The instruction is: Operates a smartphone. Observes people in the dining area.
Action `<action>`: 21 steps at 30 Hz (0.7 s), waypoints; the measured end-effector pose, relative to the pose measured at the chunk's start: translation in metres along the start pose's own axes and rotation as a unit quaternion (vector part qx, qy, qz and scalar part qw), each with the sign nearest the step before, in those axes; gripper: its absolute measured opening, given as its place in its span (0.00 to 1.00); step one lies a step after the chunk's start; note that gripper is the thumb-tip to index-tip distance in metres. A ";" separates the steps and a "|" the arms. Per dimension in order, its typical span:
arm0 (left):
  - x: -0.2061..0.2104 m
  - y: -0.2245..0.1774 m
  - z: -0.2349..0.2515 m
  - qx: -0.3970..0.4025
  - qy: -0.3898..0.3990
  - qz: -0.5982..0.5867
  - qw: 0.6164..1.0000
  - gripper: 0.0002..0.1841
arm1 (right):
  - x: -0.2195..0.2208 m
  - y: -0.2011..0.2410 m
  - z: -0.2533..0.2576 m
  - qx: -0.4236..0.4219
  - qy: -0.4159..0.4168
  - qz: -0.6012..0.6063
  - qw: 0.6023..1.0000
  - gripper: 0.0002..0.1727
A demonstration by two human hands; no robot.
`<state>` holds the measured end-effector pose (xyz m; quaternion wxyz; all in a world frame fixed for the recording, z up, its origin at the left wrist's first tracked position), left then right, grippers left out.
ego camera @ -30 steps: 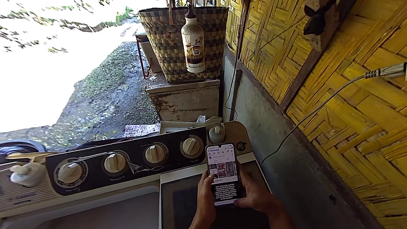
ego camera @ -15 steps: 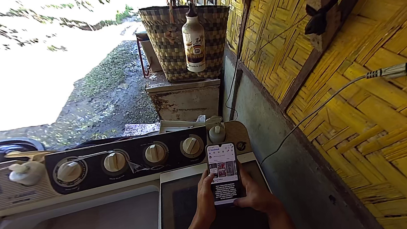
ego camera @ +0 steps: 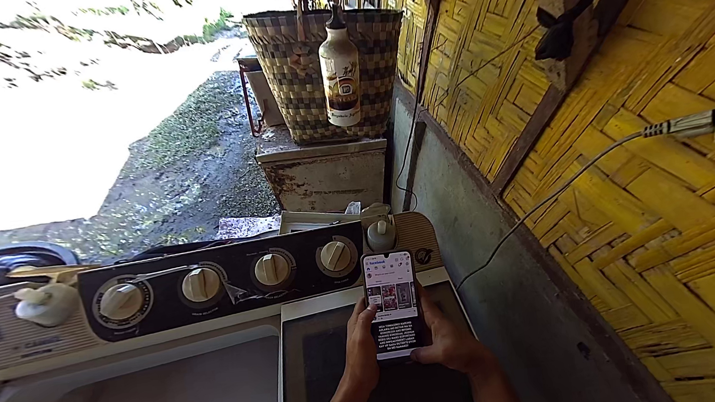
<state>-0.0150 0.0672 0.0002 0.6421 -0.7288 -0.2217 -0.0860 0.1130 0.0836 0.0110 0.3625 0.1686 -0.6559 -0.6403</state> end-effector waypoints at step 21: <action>0.004 -0.004 -0.001 0.013 0.012 -0.011 1.000 0.17 | 0.000 0.001 0.000 0.002 -0.002 -0.005 1.000 0.74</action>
Point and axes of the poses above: each hand's wrist, its own z-axis towards the middle knuckle, its own x-axis out of the palm, y = z × x, the point moved 7 cm from there along z, towards the middle knuckle, and after that the axes turned 2 degrees about -x, right-handed, at the moved point
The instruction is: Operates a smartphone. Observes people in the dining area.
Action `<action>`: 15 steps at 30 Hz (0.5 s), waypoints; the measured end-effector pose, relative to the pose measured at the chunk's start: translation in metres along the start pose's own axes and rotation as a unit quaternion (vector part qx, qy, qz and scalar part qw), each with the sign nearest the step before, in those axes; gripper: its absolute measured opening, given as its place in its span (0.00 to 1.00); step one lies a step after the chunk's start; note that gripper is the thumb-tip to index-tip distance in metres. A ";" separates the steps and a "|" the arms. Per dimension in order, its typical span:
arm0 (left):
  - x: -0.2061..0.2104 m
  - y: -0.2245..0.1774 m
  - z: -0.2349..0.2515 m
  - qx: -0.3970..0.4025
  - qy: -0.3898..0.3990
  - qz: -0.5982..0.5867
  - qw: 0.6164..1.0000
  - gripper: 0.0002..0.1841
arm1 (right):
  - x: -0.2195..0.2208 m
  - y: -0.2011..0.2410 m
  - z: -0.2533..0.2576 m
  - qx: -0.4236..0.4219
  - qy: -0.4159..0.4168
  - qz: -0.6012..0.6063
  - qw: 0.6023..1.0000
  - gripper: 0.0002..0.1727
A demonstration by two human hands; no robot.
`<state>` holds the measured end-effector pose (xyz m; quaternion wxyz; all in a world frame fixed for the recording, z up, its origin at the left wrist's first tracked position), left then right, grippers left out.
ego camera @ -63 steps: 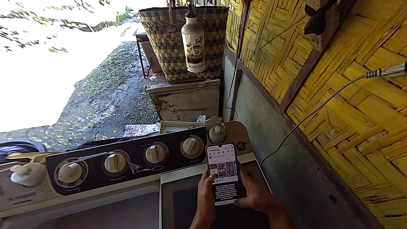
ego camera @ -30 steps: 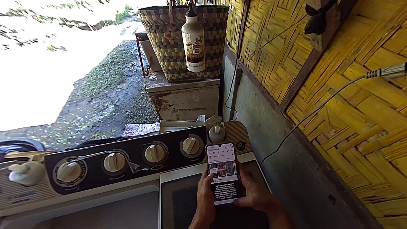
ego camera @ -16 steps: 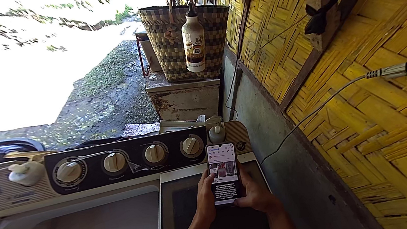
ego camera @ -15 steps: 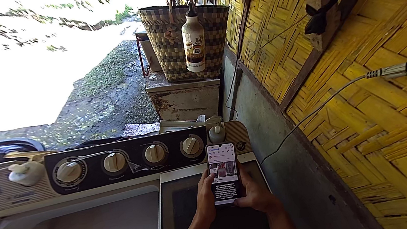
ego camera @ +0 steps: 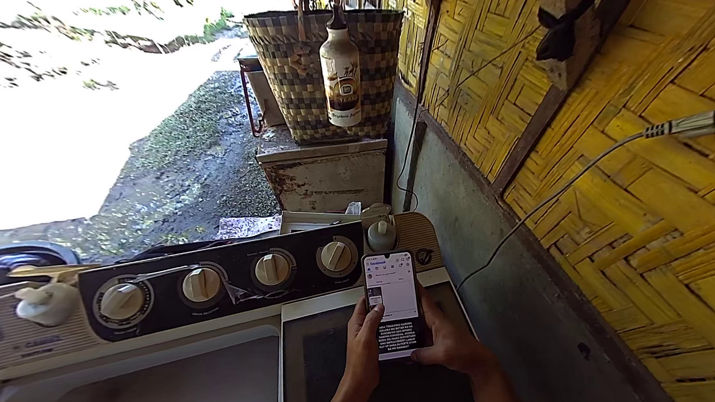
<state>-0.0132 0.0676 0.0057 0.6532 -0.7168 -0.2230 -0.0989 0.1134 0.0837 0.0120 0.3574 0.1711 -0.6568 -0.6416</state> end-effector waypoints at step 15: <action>-0.003 0.002 0.001 -0.010 -0.010 0.013 1.000 0.21 | 0.001 0.000 0.000 0.001 0.001 0.007 1.000 0.75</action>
Point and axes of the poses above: each hand's wrist, its own z-axis towards the middle knuckle, its own x-axis out of the palm, y = z × x, the point moved 7 cm from there along z, towards the middle knuckle, and after that the axes turned 2 degrees about -x, right-handed, at the moved point
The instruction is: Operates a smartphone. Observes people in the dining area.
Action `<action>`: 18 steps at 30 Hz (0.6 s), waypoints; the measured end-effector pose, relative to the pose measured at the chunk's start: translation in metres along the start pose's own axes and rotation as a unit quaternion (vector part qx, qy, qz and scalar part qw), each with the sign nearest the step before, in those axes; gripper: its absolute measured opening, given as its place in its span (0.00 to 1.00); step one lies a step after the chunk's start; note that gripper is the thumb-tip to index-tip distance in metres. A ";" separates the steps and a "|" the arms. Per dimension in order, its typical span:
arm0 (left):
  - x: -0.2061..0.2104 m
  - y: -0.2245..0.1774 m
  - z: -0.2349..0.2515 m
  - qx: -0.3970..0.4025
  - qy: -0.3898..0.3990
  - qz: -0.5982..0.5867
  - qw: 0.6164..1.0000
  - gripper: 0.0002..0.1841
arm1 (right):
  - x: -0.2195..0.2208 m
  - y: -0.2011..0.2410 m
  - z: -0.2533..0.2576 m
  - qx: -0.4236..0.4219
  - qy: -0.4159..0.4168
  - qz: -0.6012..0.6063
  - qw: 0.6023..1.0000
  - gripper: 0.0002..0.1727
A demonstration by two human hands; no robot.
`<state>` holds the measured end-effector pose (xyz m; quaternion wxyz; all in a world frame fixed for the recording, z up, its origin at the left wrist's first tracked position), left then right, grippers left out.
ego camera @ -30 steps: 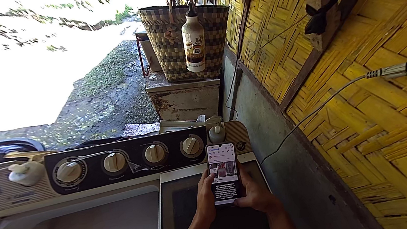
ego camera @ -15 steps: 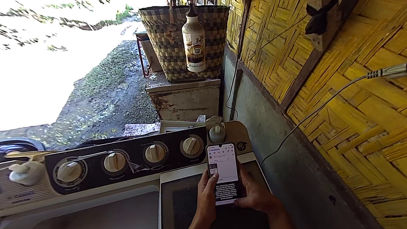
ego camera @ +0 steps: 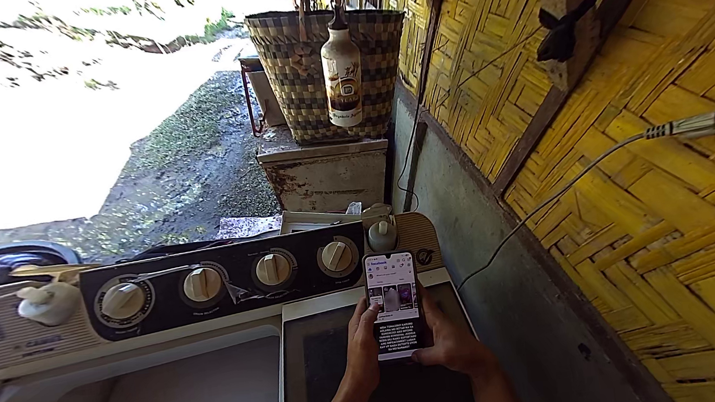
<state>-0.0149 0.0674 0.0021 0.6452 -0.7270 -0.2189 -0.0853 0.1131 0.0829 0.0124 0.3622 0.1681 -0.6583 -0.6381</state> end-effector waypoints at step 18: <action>-0.001 0.001 0.001 0.006 -0.004 -0.004 1.000 0.21 | -0.001 0.000 -0.001 0.006 -0.001 -0.019 1.000 0.73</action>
Point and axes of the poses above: each hand's wrist, its own z-axis towards the middle knuckle, its own x-axis out of the palm, y = z × x, the point moved 7 cm from there along z, towards the middle knuckle, and after that the axes turned 2 degrees about -x, right-handed, at the moved point
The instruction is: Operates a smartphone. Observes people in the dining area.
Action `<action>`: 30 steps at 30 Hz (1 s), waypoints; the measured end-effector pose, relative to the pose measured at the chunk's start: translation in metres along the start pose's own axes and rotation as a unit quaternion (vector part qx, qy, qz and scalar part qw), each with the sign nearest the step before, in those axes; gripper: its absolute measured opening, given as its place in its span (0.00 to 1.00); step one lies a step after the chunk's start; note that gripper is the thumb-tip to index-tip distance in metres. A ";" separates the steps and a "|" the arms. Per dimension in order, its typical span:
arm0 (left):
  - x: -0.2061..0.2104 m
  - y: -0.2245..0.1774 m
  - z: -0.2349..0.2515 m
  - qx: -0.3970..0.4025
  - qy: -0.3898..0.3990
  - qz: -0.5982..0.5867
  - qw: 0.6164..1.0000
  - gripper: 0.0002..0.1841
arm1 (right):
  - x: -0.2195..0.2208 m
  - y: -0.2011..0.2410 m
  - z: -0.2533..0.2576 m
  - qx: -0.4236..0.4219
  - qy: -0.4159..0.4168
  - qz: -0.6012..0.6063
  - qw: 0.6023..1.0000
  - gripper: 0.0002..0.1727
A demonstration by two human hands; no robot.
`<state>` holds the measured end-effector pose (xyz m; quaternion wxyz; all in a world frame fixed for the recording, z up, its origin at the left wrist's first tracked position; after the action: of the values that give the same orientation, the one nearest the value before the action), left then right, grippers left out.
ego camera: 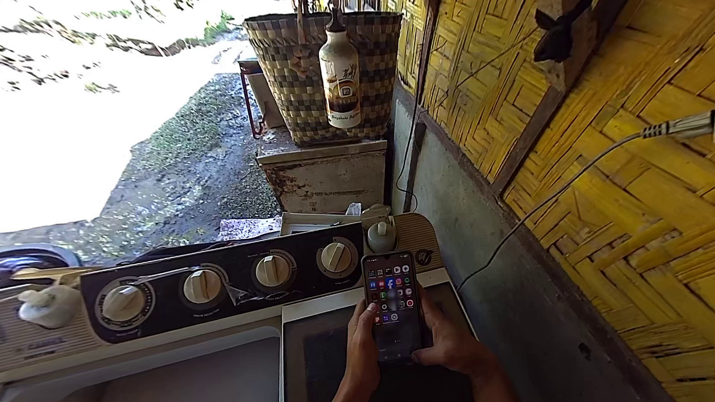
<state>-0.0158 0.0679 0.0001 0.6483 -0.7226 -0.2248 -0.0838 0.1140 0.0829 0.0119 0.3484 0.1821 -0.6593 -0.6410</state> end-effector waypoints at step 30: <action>0.002 0.004 0.001 0.007 0.020 0.007 1.000 0.23 | -0.016 0.018 0.000 -0.133 -0.219 -0.072 0.964 0.33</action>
<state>-0.0131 0.0693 -0.0027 0.6582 -0.7180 -0.2070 -0.0920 0.1282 0.0959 0.0258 0.1691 0.0361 -0.6138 -0.7703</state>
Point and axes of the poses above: each hand's wrist, its own z-axis towards the middle knuckle, its own x-axis out of the palm, y = z × x, the point moved 7 cm from there along z, towards the middle knuckle, and after that the axes turned 2 degrees about -x, right-handed, at the moved point
